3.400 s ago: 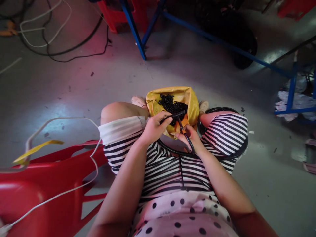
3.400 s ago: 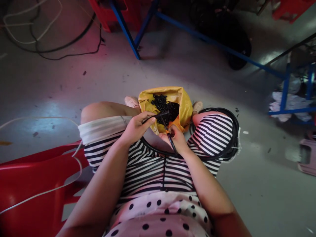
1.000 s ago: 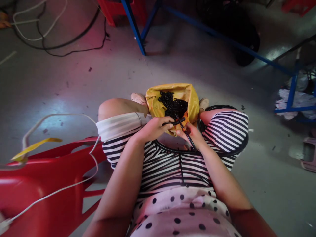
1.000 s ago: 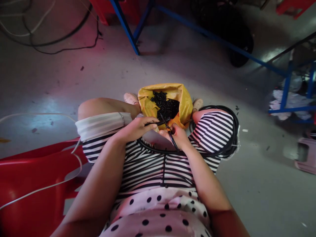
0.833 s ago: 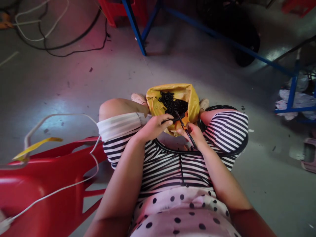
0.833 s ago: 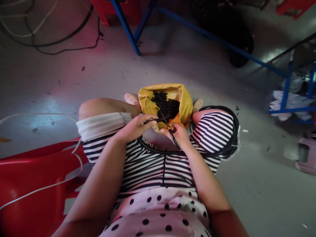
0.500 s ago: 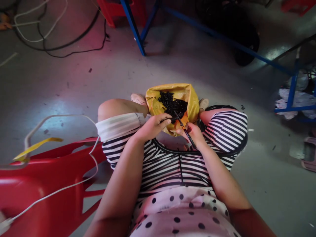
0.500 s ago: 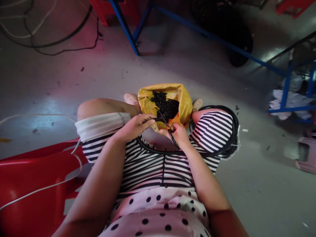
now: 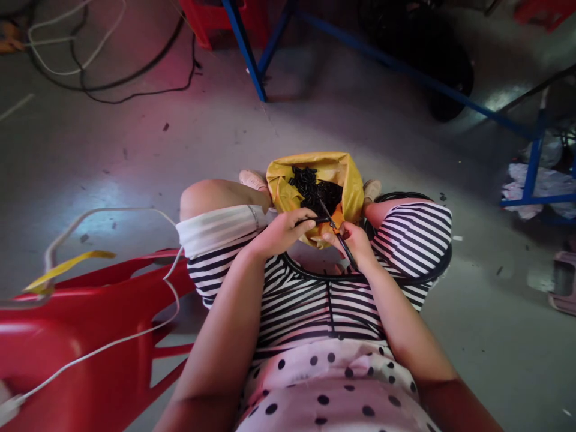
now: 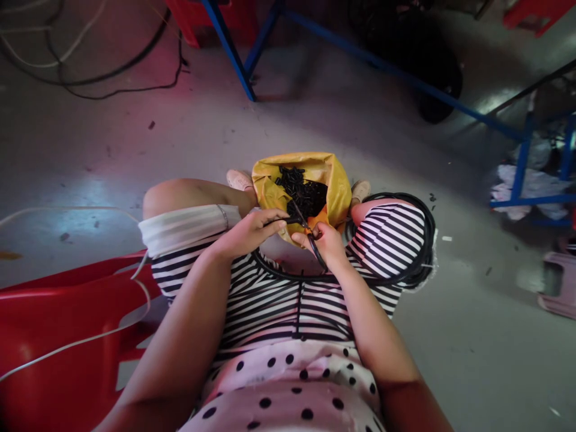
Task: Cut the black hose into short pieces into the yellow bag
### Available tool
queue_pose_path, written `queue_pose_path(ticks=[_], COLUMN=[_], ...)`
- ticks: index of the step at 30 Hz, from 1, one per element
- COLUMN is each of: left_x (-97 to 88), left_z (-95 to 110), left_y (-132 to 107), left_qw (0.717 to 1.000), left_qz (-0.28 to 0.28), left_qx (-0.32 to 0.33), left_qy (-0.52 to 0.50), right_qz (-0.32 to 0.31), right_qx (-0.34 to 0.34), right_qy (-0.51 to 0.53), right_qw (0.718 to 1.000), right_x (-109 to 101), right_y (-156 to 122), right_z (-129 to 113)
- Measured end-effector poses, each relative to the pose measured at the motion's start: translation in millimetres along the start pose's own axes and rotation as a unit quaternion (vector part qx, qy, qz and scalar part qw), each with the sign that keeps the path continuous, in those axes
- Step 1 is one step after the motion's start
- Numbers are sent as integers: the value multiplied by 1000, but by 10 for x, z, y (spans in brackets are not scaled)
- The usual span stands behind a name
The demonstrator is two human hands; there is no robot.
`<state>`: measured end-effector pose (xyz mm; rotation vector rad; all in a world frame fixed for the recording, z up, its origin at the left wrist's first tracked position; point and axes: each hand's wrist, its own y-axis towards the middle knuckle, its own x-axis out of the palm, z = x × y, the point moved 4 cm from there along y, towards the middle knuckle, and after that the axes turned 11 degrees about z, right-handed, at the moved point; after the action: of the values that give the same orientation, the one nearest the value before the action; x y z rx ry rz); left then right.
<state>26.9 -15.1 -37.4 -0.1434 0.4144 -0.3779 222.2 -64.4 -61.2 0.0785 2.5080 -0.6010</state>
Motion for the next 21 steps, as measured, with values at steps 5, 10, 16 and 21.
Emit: queue_pose_path(ticks=[5, 10, 16, 21], left_x=[-49, -37, 4, 52], left_z=[17, 42, 57, 48], left_y=[9, 13, 13, 21], left_qw=[997, 996, 997, 998], left_qz=[70, 76, 69, 67], left_qx=[-24, -13, -9, -5], left_qy=[-27, -38, -31, -21], right_qz=[-33, -94, -96, -98], right_qx=[3, -9, 4, 10], right_qy=[32, 24, 26, 36], right_qw=[999, 995, 995, 994], right_x=[50, 113, 115, 121], right_y=[2, -48, -64, -60], right_z=[54, 27, 7, 40])
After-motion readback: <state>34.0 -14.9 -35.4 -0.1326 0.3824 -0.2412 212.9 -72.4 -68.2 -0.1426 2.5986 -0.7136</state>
